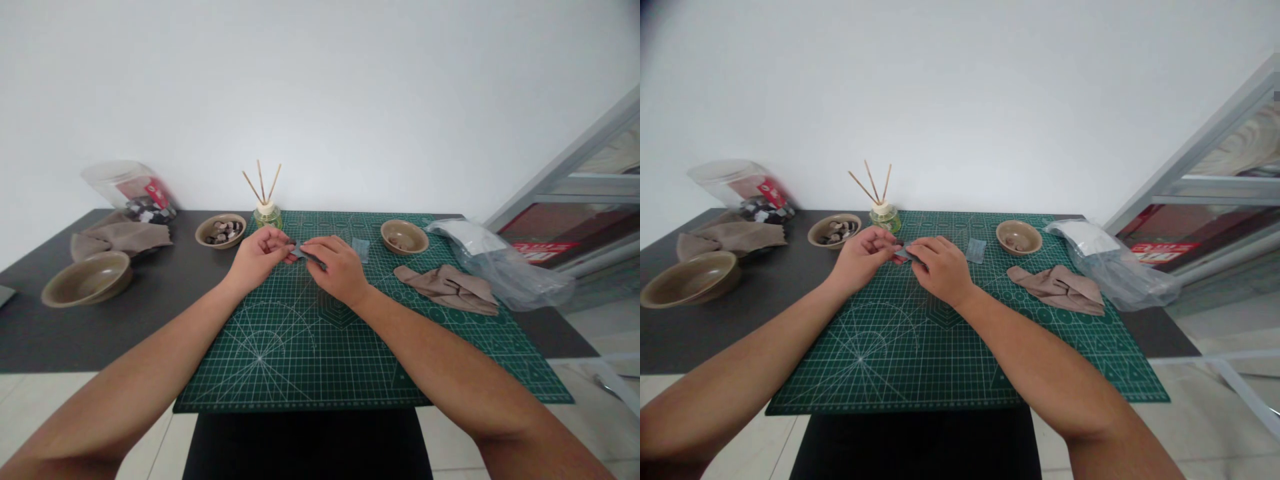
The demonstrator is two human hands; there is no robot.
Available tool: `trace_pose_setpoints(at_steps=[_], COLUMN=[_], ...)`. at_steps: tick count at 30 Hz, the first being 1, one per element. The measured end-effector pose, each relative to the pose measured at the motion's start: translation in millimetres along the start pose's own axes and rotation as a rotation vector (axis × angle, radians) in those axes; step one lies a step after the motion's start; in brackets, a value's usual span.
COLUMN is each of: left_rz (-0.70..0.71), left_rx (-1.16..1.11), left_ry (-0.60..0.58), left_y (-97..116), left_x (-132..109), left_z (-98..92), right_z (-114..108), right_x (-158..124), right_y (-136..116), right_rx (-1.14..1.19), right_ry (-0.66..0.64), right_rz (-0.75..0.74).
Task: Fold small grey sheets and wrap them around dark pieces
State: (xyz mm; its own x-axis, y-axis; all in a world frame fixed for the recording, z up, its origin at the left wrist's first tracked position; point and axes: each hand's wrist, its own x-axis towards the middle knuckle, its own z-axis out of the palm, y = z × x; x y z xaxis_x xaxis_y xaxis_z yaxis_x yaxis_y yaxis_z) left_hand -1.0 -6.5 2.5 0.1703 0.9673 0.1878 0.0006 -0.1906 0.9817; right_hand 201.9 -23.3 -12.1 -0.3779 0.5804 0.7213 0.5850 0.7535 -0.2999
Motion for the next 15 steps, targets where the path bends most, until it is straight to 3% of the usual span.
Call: trace_pose_setpoints(at_steps=[5,15], left_rz=[0.029,0.064], left_rx=[0.02,0.077], left_ry=[-0.028,-0.082], left_y=[1.1,3.4], left_x=[-0.9,-2.8], left_z=[0.0,-2.0], right_z=[2.4,-2.3], right_x=[-1.0,0.4], right_y=[-3.4,-2.7], right_rx=[-0.091,-0.117], right_ry=[-0.095,-0.082], right_rz=[-0.064,-0.02])
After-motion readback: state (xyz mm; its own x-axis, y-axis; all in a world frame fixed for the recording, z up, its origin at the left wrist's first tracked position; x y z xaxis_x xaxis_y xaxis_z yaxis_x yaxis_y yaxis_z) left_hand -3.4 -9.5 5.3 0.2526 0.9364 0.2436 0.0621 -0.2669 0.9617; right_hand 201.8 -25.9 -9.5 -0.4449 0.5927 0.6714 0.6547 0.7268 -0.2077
